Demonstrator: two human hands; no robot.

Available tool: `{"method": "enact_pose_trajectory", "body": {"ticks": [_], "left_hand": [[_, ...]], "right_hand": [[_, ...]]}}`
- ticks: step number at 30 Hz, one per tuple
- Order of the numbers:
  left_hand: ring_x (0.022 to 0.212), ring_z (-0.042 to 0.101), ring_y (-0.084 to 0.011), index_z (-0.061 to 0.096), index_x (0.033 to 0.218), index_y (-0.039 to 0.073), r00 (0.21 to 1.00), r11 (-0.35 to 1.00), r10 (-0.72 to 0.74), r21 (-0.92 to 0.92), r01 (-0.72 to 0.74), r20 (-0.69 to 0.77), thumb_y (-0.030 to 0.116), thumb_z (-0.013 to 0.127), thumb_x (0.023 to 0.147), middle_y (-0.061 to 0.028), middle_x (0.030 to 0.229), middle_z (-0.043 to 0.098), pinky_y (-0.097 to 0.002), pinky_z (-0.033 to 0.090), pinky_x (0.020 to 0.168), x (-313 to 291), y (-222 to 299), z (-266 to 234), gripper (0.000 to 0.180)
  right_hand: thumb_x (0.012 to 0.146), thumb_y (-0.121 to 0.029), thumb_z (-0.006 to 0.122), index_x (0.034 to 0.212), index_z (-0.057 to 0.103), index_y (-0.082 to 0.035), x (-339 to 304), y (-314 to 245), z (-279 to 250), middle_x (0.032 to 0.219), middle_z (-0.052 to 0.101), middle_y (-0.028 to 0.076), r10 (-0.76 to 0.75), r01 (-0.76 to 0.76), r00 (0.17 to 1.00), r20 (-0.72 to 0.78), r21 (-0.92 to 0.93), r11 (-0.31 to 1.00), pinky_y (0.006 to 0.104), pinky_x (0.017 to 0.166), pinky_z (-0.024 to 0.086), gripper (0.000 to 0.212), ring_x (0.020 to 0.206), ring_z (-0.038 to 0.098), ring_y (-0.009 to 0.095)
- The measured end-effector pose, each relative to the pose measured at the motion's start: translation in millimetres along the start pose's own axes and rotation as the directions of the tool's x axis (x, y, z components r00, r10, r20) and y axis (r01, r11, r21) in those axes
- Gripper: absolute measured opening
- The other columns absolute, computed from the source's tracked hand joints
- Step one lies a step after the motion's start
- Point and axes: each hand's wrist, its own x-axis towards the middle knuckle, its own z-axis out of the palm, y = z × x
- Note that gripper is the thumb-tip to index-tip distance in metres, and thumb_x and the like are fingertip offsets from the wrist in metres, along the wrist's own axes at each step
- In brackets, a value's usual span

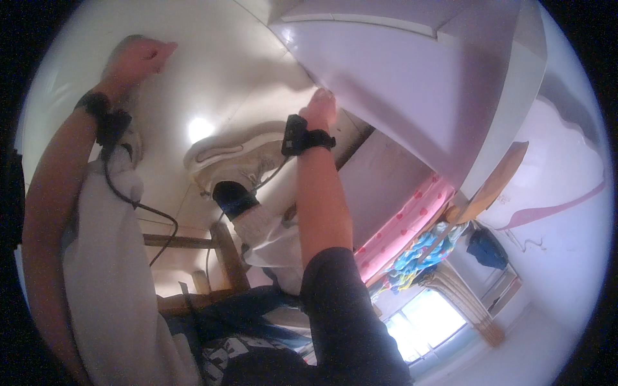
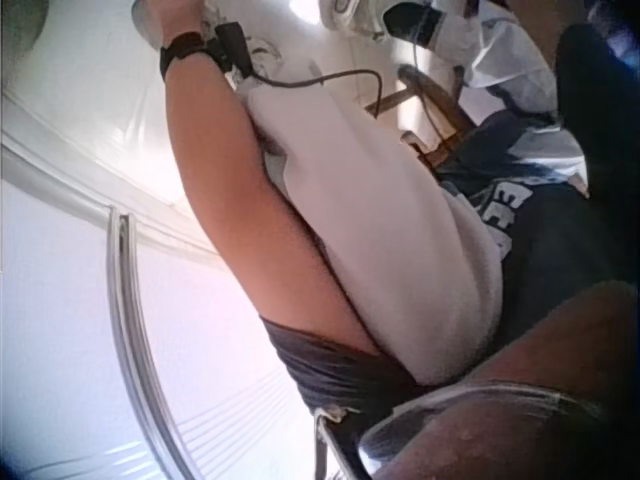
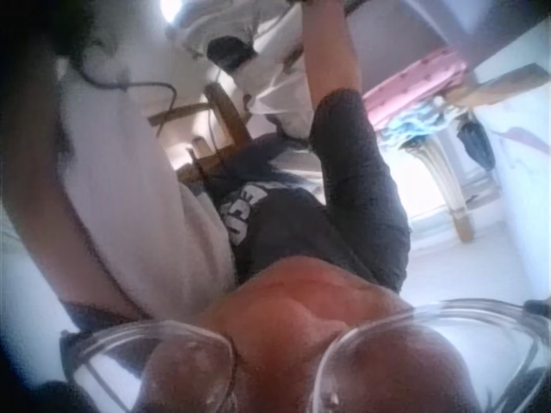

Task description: Assembling a small white box or storage unit on the floor.

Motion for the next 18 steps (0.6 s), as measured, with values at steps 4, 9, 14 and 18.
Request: {"method": "enact_pose_trajectory", "body": {"ticks": [4,9,14,18], "left_hand": [[0.047,0.044,-0.0183,0.047,0.052,0.002,0.998,0.997,0.056,0.049,-0.056,0.004,0.04,0.042,0.084,-0.0055,0.048,0.047,-0.0319,0.038,0.052,7.3,-0.5,-1.1,0.051],[0.047,0.045,-0.0186,0.048,0.052,0.002,0.999,0.998,0.04,0.055,-0.041,0.024,0.04,0.042,0.084,-0.0058,0.048,0.048,-0.0322,0.038,0.053,10.6,1.5,-2.7,0.05],[0.048,0.046,-0.019,0.048,0.052,0.002,0.996,0.995,0.084,0.052,-0.084,0.008,0.039,0.042,0.085,-0.0063,0.049,0.048,-0.0323,0.039,0.053,5.7,1.8,-2.2,0.05],[0.047,0.046,-0.0195,0.048,0.052,0.002,0.997,0.997,0.068,-0.029,-0.068,-0.025,0.038,0.042,0.085,-0.0071,0.049,0.048,-0.0323,0.039,0.053,20.3,21.6,2.9,0.049]], "right_hand": [[0.081,-0.026,0.048,0.118,0.044,-0.008,-14.2,-47.2,-74.8,0.119,0.045,0.011,-0.072,0.222,0.952,-0.298,0.508,0.832,0.0329,0.087,0.041,0.042,0.107,0.047,0.025],[0.088,-0.031,0.037,0.095,0.055,-0.01,-12.4,-77.7,-110.1,0.103,0.054,0.017,0.024,0.252,0.937,-0.348,0.722,0.644,0.0385,0.077,0.043,0.029,0.092,0.052,0.033],[0.088,-0.04,0.031,0.066,0.055,0.006,-28.1,-2.9,-70.5,0.067,0.055,0.026,0.118,0.077,0.968,-0.222,0.709,0.701,0.0446,0.062,0.042,0.056,0.07,0.055,0.042],[0.088,-0.031,0.034,0.077,0.055,0.005,4.7,65.7,16.1,0.079,0.056,0.025,0.292,0.411,0.736,-0.611,0.745,0.525,0.0446,0.065,0.043,0.043,0.073,0.054,0.041]]}}
